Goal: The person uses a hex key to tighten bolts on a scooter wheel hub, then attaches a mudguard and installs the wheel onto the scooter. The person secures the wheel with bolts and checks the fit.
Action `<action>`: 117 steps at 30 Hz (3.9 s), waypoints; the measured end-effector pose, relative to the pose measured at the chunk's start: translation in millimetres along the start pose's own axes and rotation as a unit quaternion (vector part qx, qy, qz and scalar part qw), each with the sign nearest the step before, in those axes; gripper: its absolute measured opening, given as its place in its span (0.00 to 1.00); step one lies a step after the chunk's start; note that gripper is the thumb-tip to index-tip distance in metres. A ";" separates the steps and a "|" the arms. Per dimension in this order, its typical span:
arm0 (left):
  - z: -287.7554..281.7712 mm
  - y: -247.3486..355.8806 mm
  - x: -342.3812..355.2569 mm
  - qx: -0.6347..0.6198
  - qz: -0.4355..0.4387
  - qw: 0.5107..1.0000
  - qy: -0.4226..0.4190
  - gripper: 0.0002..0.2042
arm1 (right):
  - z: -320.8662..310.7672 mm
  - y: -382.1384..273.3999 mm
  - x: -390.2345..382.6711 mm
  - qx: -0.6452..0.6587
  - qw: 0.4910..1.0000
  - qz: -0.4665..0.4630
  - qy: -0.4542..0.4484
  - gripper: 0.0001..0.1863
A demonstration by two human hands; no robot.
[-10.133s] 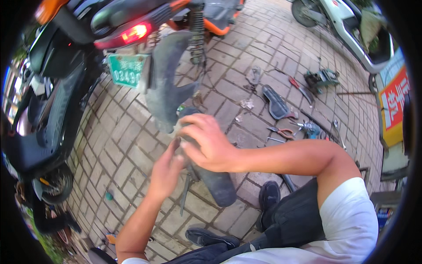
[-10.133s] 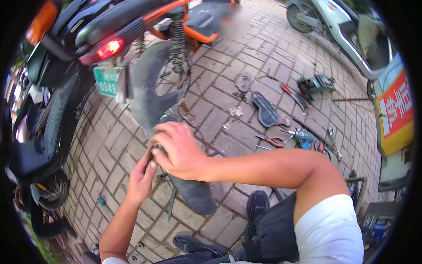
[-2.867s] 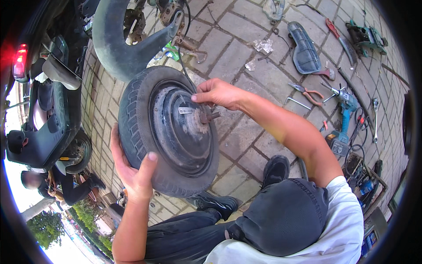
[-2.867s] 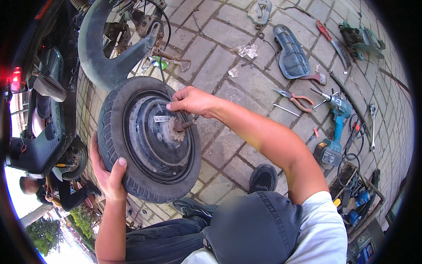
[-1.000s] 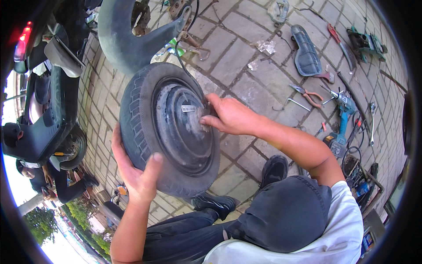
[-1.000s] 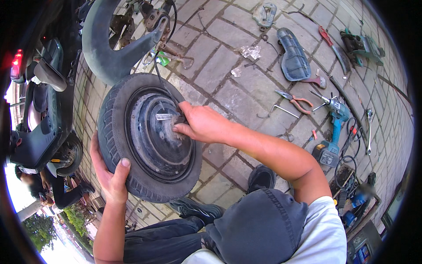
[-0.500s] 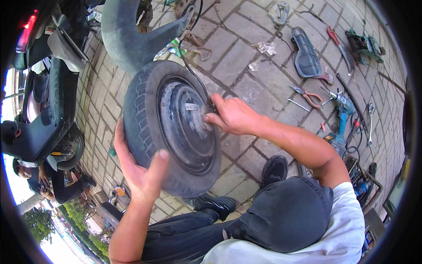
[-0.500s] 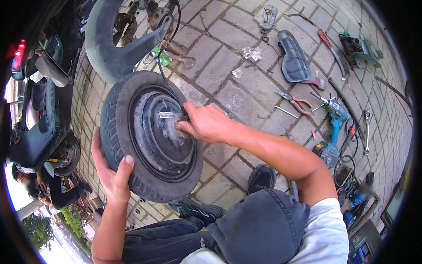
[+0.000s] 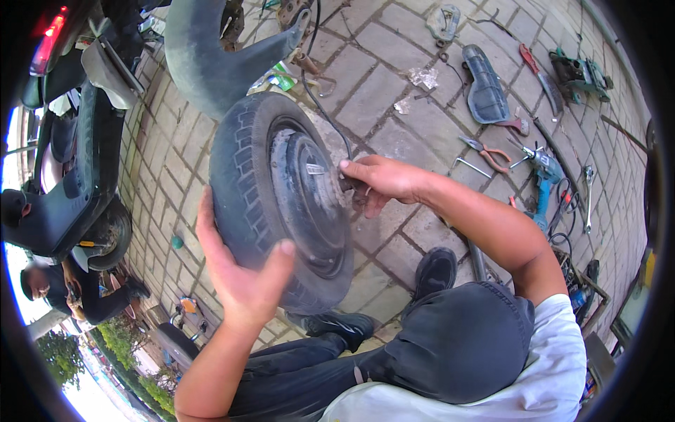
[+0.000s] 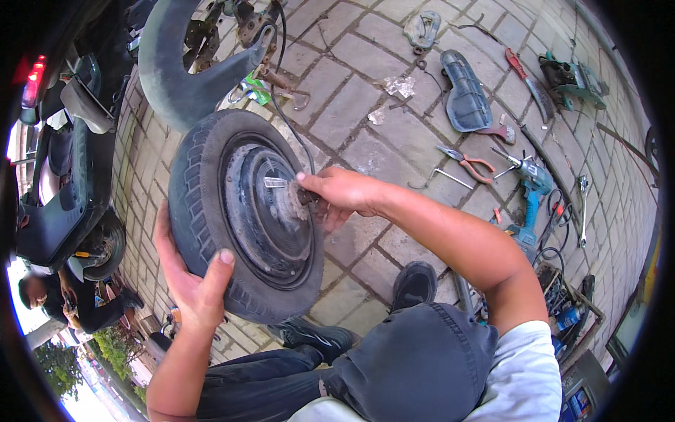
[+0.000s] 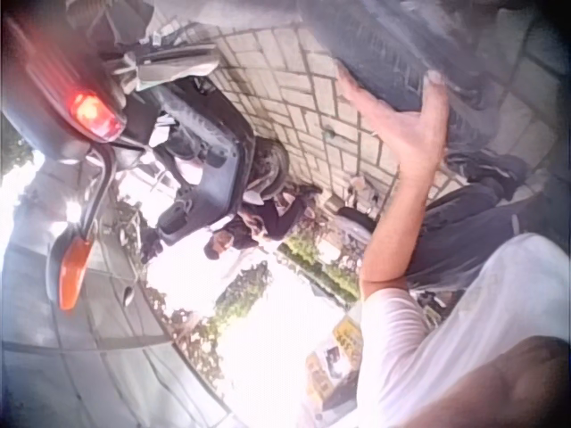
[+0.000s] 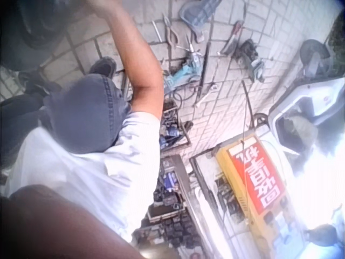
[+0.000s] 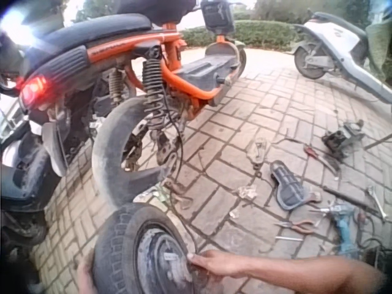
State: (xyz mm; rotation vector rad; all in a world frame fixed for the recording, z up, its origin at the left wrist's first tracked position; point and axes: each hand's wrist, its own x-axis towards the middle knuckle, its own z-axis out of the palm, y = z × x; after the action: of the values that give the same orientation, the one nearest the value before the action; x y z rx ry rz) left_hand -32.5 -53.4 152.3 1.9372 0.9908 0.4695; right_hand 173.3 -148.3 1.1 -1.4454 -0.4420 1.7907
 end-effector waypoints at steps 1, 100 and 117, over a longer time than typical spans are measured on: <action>0.3 1.0 1.4 -0.008 -0.008 1.000 0.000 0.50 | -2.4 1.2 -2.6 0.005 1.000 -0.010 -0.014 0.33; -6.7 -13.8 54.3 -0.108 -0.020 0.993 -0.036 0.33 | 65.3 -97.7 -114.1 -0.321 0.911 -0.258 0.019 0.47; -7.0 -160.2 210.2 -0.477 -0.400 0.781 -0.042 0.32 | 100.5 -108.3 -115.7 -0.200 0.953 -0.178 0.139 0.45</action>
State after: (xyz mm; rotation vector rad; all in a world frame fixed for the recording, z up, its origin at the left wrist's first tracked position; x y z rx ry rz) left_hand 18.0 163.1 9.2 0.5281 1.1005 0.2749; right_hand 123.1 -145.7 181.9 -1.7317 -0.8917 1.2310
